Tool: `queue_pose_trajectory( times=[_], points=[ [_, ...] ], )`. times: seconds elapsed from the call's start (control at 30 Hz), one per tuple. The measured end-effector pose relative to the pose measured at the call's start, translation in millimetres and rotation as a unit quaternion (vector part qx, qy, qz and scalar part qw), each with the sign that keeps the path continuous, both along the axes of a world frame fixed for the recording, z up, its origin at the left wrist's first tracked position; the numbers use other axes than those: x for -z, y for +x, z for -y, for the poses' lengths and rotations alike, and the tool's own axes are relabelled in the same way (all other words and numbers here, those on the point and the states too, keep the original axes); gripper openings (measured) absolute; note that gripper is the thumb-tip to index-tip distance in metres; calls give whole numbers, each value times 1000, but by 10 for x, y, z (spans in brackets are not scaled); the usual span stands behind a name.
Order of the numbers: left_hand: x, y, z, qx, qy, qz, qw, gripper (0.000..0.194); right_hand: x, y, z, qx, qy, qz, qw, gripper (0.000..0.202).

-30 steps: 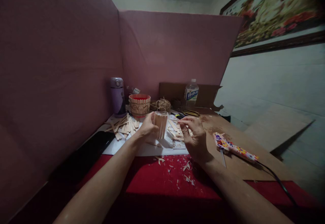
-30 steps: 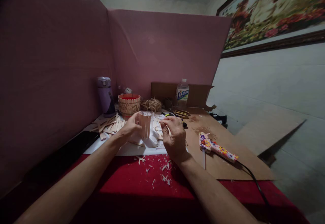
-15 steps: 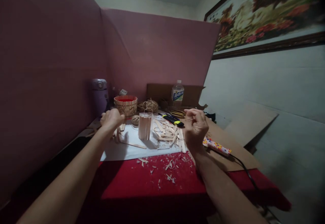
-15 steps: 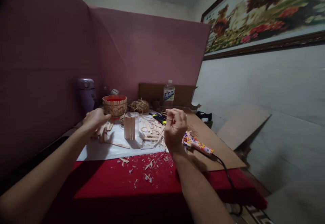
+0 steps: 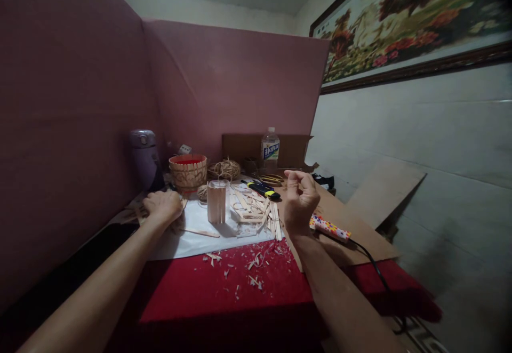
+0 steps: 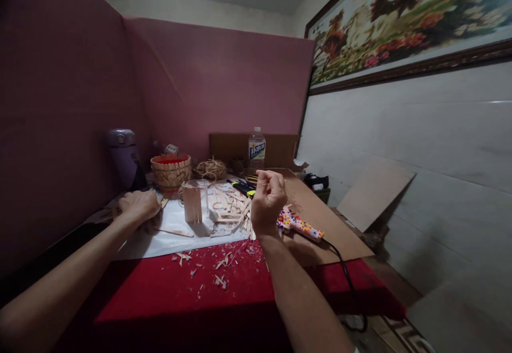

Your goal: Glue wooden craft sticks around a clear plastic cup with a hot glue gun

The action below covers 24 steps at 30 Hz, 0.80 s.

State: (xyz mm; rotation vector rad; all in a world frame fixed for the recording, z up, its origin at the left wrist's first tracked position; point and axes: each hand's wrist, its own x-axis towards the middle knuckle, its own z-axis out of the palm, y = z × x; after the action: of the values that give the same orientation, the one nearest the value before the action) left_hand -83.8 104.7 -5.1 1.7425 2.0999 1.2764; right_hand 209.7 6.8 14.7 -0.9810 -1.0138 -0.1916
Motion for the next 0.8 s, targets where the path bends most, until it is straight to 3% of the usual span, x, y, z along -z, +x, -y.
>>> queue_pose_trajectory(
  times=[0.07, 0.13, 0.27, 0.37, 0.43, 0.5, 0.7, 0.8],
  points=[
    [-28, 41, 21, -6, 6, 15, 1000, 19, 12, -1, -9, -4, -2, 0, 1000, 27],
    [-63, 113, 49, 25, 12, 42, 999, 23, 40, -7, -24, -6, -9, -2, 1000, 28],
    [-69, 341, 151, 174, 20, 131, 976, 52, 97, -11, -71, -27, -40, -20, 999, 31],
    [3, 522, 253, 268, 17, 184, 946, 69, 59, 13, -131, -39, -184, 34, 981, 39],
    [53, 615, 304, 347, -23, 255, 902, 84, -11, 22, -193, -52, -299, 105, 947, 39],
    [84, 673, 325, 374, -47, 279, 883, 84, -83, -8, -280, -72, -368, 166, 912, 30],
    [100, 610, 229, 323, -12, 323, 889, 75, -110, -385, -614, -77, -515, 305, 797, 7],
    [120, 517, 173, 281, 38, 326, 902, 79, -51, -593, -751, -73, -570, 338, 745, 28]
  ],
)
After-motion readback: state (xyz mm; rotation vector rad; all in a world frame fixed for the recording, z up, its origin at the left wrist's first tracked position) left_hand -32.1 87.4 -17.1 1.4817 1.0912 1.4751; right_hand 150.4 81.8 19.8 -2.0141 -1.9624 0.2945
